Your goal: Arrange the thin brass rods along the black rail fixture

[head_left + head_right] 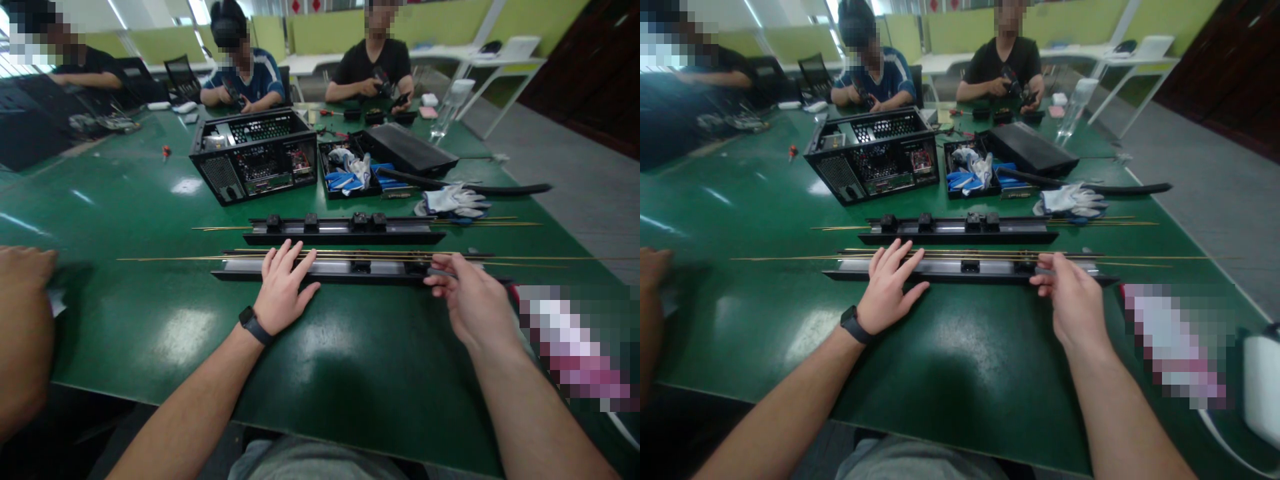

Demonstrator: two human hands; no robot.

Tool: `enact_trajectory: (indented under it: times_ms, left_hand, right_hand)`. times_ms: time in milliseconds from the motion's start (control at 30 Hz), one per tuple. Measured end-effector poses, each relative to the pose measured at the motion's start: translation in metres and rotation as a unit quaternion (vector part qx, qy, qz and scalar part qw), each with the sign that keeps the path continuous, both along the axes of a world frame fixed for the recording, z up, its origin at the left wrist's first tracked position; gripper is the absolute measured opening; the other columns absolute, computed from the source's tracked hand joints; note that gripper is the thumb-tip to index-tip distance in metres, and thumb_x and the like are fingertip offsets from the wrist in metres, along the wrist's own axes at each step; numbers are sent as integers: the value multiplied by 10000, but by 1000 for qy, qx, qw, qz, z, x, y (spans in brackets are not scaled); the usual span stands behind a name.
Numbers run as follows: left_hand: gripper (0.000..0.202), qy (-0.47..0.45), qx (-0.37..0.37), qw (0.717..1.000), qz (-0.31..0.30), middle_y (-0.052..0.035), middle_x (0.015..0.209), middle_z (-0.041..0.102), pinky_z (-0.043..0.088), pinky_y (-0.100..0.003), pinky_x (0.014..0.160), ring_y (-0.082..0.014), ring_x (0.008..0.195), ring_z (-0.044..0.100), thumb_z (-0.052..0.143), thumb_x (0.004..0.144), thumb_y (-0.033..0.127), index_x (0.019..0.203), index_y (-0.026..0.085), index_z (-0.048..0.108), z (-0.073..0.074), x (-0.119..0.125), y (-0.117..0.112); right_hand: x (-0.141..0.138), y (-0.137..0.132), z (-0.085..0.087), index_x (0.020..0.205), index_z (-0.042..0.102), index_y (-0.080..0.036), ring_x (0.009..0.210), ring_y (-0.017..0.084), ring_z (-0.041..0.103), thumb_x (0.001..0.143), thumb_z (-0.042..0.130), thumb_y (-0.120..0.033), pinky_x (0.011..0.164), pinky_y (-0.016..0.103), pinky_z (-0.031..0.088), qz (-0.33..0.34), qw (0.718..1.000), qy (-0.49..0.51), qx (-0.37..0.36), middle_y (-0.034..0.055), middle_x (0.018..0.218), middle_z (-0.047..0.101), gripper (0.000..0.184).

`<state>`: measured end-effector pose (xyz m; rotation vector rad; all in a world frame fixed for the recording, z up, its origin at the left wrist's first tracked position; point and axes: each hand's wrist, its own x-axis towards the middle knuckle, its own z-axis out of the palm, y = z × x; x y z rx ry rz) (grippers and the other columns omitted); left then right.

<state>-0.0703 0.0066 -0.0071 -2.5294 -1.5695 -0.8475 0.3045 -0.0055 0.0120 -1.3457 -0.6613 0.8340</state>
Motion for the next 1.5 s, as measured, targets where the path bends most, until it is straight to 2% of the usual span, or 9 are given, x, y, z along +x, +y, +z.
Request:
enact_trajectory:
  times_ms: [67, 233, 433, 600, 800, 967, 1133, 1333, 1500]
  left_hand:
    - [628, 0, 2, 1000, -2, -187, 1849, 649, 332, -711, 1506, -465, 1807, 510, 810, 1118, 335, 1738, 288, 722, 0, 0, 0]
    - [610, 1, 16, 1000, -10, -216, 1843, 648, 343, -700, 1504, -467, 1798, 525, 802, 1126, 328, 1726, 244, 732, -1, 0, 0]
    - [616, 4, 6, 1000, -5, -211, 1853, 641, 350, -726, 1498, -473, 1802, 520, 799, 1126, 340, 1732, 256, 728, 1, 1, -1]
    - [621, 6, 2, 1000, -3, -202, 1854, 643, 349, -730, 1499, -465, 1808, 513, 797, 1120, 334, 1733, 265, 727, 2, 0, -1]
    - [629, -3, -1, 1000, -1, -189, 1854, 645, 329, -744, 1503, -464, 1810, 509, 793, 1117, 337, 1740, 288, 720, 1, 1, 0]
    - [626, -4, -1, 1000, -2, -186, 1845, 655, 327, -733, 1506, -459, 1810, 509, 793, 1115, 334, 1736, 296, 723, 1, 1, -1]
    - [612, -1, 1, 1000, 0, -189, 1844, 656, 330, -725, 1507, -456, 1808, 514, 786, 1120, 331, 1728, 286, 730, 1, 1, -1]
    - [614, 3, 4, 1000, -4, -200, 1854, 641, 350, -721, 1500, -459, 1802, 523, 790, 1122, 327, 1730, 272, 722, 2, 1, -1]
    - [645, 1, -7, 1000, -3, -186, 1859, 640, 330, -739, 1506, -458, 1811, 508, 795, 1114, 327, 1752, 298, 705, 3, 1, -1]
  right_hand:
    - [-1, -1, 1, 1007, 870, -209, 702, 149, 782, 882, 1038, -697, 498, 208, 536, 9, 1000, 4, 1, 104, 1120, 853, 532]
    - [2, 0, 1, 1015, 855, -203, 677, 142, 769, 919, 1017, -643, 489, 201, 518, -33, 999, 6, 6, 86, 1047, 835, 478]
    - [-2, 0, -1, 1020, 857, -199, 697, 150, 785, 916, 1020, -672, 491, 211, 526, 6, 1000, 4, 6, 114, 1133, 851, 511]
    - [-1, 1, -1, 1004, 857, -197, 668, 134, 755, 913, 1009, -659, 482, 198, 512, -37, 999, 6, -2, 94, 1056, 837, 495]
    - [-3, 0, 1, 1003, 858, -211, 683, 142, 761, 863, 1040, -702, 489, 209, 527, 7, 1000, 11, 10, 93, 1094, 838, 542]
    - [-1, 1, 1, 1001, 854, -216, 672, 137, 746, 885, 1020, -682, 478, 194, 504, -42, 999, 8, 2, 70, 1017, 816, 508]
    - [-5, 0, 2, 1005, 866, -205, 674, 134, 752, 853, 1036, -710, 491, 201, 521, 3, 1000, 8, 1, 90, 1071, 831, 554]
    - [1, 1, 1, 1013, 844, -205, 666, 135, 753, 892, 1020, -678, 486, 199, 510, -35, 999, 4, 9, 84, 1052, 828, 519]
    - [-3, -2, 0, 1002, 865, -208, 684, 143, 763, 844, 1040, -719, 492, 214, 525, 8, 1000, 0, 3, 98, 1100, 848, 564]
